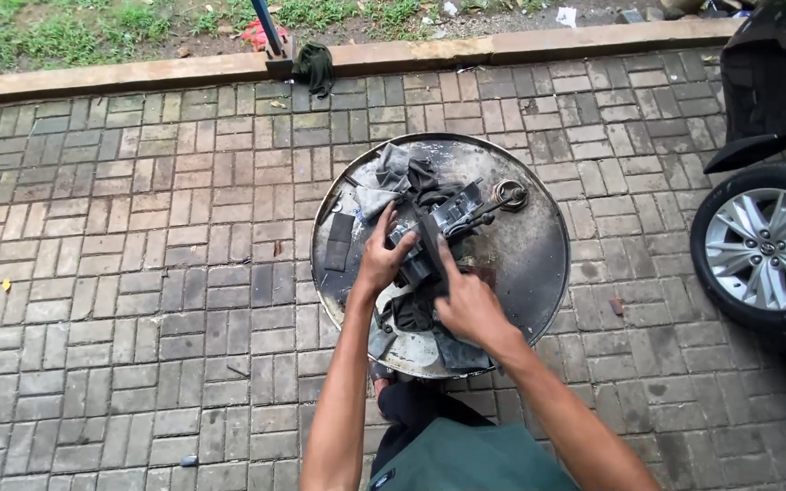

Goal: The person scrubs a metal car part with a black brush over a metal barrel lid, then wipes the part with a cloth. The person repeats the scrubbing and wiping process on different sides of the part.

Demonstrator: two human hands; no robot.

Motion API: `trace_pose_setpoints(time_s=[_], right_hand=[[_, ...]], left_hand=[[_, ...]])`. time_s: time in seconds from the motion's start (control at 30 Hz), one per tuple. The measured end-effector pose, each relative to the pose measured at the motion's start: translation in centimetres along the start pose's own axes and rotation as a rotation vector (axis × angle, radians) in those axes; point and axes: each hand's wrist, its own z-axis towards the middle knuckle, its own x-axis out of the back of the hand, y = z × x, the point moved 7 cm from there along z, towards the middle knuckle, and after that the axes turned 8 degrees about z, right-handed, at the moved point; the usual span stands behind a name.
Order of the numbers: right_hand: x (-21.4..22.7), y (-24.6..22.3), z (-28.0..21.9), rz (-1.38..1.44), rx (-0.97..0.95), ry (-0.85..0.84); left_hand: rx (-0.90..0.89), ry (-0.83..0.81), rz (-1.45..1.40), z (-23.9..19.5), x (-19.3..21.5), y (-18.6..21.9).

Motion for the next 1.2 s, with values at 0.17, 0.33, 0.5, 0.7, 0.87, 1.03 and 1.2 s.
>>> trace_pose_setpoints(time_s=[0.17, 0.33, 0.5, 0.7, 0.87, 1.03, 1.2], right_hand=[[0.4, 1.5, -2.9, 0.075, -0.025, -0.044], [0.0, 1.5, 3.9, -0.013, 0.078, -0.029], [-0.2, 2.2, 0.4, 0.058, 0.057, -0.063], [-0.2, 2.8, -3.2, 0.008, -0.009, -0.101], [-0.1, 1.8, 1.8, -0.084, 0.016, -0.064], [0.3, 0.7, -1.7, -0.048, -0.006, -0.079], [-0.2, 2.2, -4.4, -0.083, -0.092, -0.113]], left_hand=[[-0.034, 0.047, -0.05, -0.4, -0.1, 0.5], [-0.032, 0.024, -0.025, -0.3, 0.1, 0.6], [0.009, 0.012, 0.002, -0.5, 0.5, 0.6], [0.042, 0.009, -0.002, -0.8, -0.3, -0.3], [0.021, -0.011, 0.027, -0.4, 0.2, 0.8], [0.029, -0.001, 0.028, -0.3, 0.3, 0.4], [0.021, -0.008, 0.016, -0.2, -0.2, 0.4]])
